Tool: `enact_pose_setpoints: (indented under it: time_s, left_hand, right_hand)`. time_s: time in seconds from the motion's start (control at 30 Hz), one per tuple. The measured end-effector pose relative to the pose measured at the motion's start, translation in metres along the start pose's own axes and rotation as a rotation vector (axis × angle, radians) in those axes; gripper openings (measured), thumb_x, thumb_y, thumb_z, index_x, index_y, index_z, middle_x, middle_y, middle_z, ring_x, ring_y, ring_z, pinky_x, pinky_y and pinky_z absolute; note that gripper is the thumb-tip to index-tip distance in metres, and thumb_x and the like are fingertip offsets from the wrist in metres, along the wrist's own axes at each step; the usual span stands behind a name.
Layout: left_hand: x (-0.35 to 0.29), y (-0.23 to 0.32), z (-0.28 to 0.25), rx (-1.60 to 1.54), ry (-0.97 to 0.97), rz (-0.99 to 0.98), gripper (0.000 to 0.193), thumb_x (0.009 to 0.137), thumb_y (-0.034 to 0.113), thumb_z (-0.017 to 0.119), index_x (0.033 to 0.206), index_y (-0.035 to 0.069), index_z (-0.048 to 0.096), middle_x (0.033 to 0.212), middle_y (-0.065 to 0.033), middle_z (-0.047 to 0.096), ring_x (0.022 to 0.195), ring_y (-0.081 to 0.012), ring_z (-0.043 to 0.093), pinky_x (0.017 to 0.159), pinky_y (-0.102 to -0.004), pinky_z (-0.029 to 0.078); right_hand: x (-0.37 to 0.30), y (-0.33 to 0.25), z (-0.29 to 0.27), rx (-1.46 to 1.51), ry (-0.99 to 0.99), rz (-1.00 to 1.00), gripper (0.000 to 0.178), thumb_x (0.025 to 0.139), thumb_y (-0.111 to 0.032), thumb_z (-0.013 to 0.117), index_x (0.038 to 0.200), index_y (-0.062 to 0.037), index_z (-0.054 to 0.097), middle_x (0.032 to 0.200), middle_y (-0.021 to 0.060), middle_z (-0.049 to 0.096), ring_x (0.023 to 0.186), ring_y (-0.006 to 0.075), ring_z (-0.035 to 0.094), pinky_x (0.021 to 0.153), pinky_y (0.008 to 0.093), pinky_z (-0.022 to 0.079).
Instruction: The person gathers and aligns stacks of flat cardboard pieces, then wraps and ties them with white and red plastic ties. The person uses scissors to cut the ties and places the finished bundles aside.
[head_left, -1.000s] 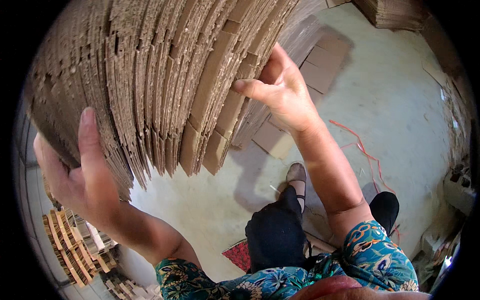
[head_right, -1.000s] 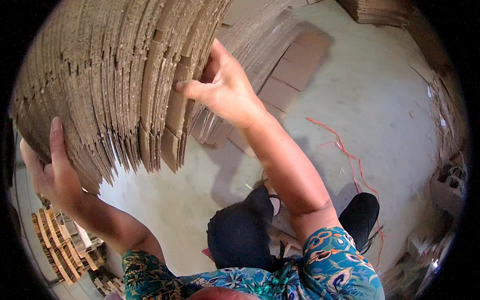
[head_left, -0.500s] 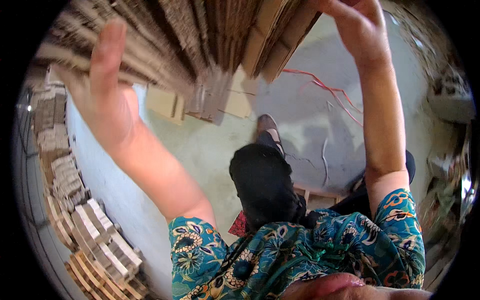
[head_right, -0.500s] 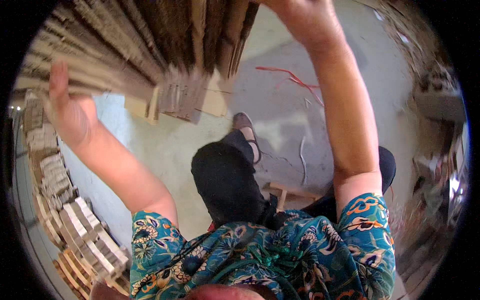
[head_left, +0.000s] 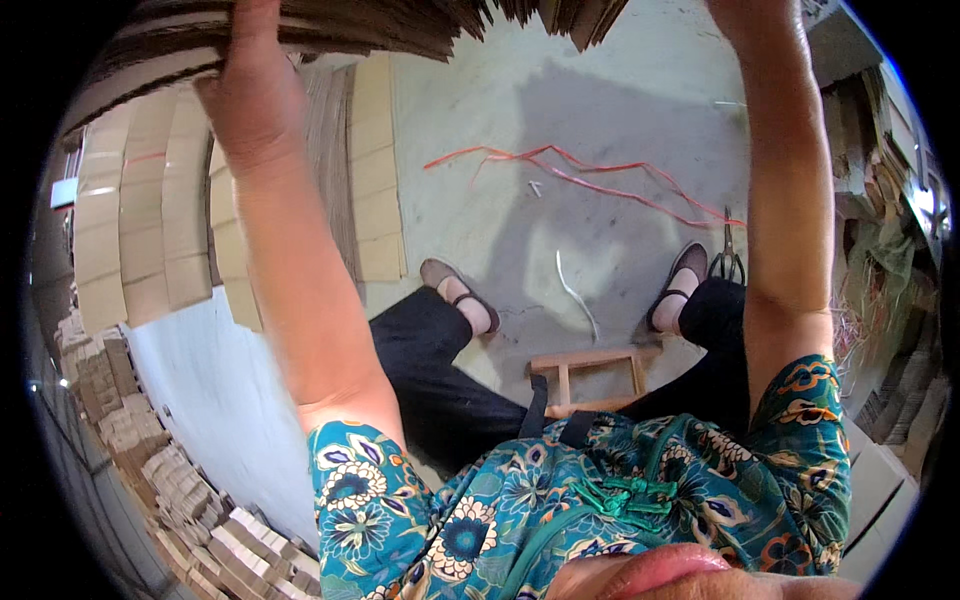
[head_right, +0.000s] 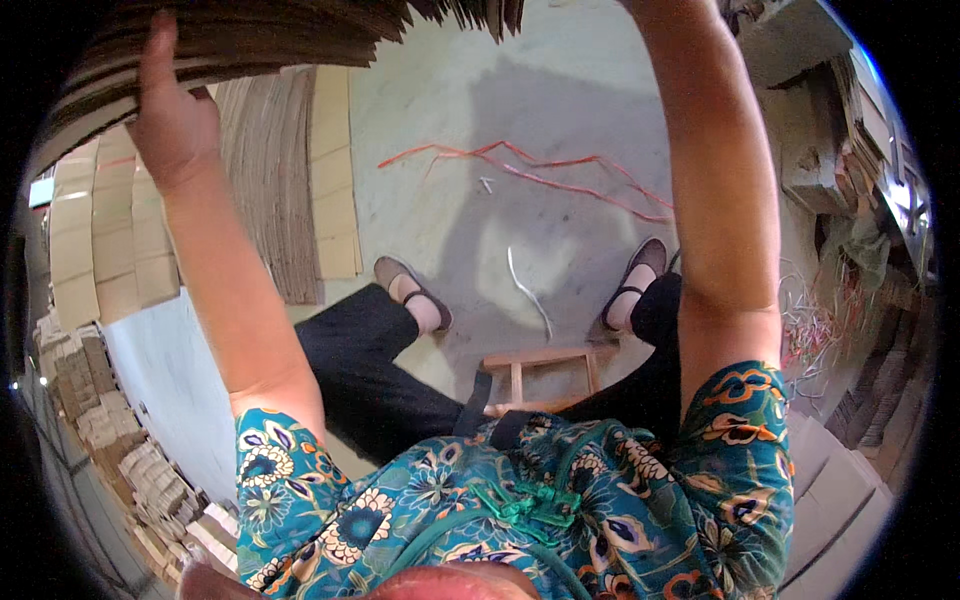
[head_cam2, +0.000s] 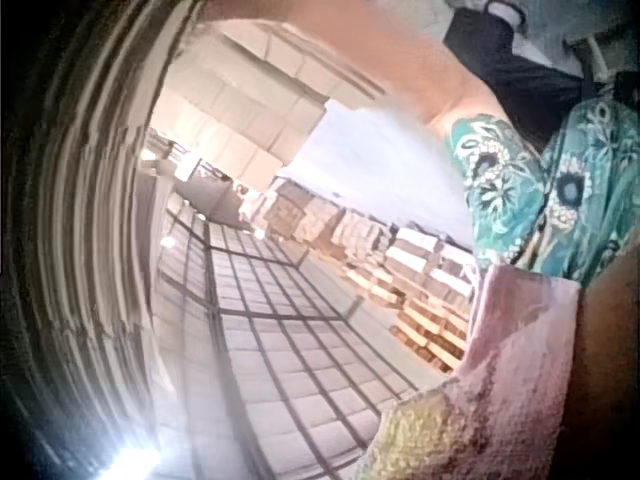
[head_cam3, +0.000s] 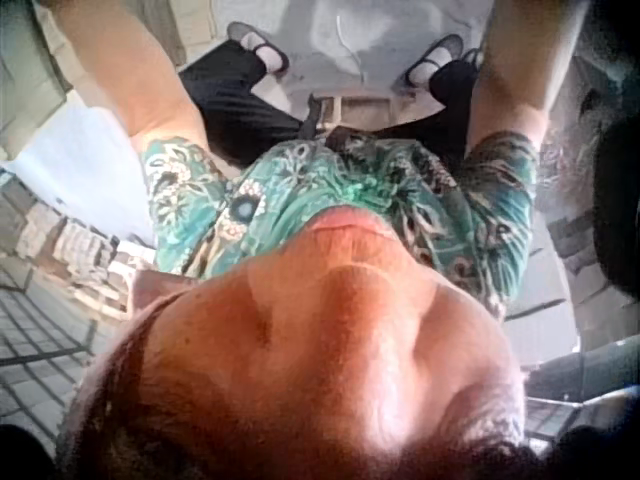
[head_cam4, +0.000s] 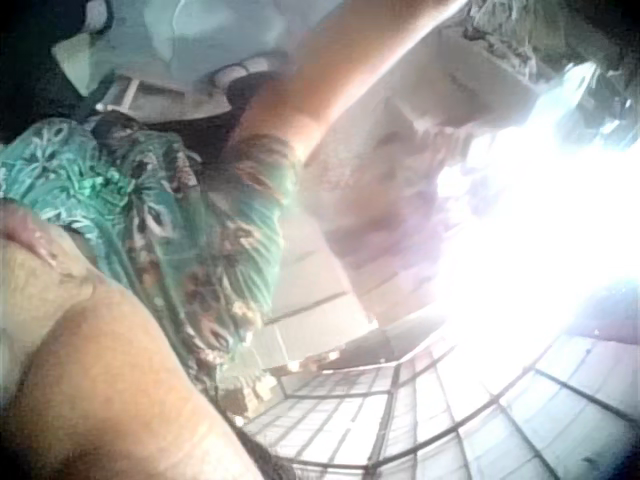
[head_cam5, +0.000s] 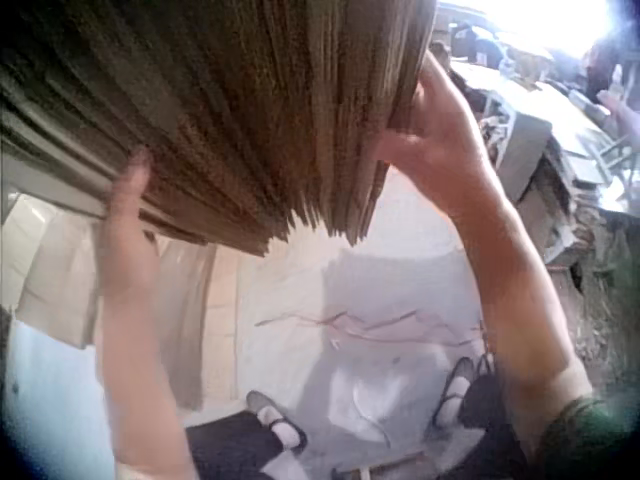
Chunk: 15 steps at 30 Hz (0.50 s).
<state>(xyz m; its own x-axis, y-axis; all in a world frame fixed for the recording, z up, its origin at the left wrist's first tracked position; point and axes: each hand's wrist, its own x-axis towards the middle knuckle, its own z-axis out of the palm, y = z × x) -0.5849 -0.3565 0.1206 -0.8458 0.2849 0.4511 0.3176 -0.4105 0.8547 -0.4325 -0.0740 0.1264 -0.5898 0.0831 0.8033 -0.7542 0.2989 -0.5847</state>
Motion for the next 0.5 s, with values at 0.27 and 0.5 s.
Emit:
enact_pose_setpoints:
  time_s: [0.27,0.5]
  left_hand:
    - [-0.043,-0.104,0.016,0.482,-0.389,-0.137,0.063,0.067,0.011,0.079,0.120,0.000,0.046,0.113,-0.0133,0.056,0.104,-0.0241,0.055,0.090,-0.0347,0.046]
    - [-0.109,-0.195,0.030,0.325,-0.198,-0.418,0.078,0.067,0.011,0.079,0.128,-0.002,0.033,0.125,-0.0164,0.046,0.112,-0.0242,0.049,0.091,-0.0340,0.045]
  right_hand:
    - [-0.090,0.031,-0.018,-0.010,0.328,0.482,0.072,0.071,-0.002,0.069,0.134,-0.0039,0.032,0.124,0.0080,0.050,0.113,0.0193,0.049,0.095,0.0330,0.040]
    - [-0.197,0.084,-0.019,-0.187,0.476,0.859,0.081,0.060,-0.017,0.083,0.126,-0.0035,0.037,0.118,0.0107,0.054,0.110,0.0239,0.051,0.098,0.0364,0.038]
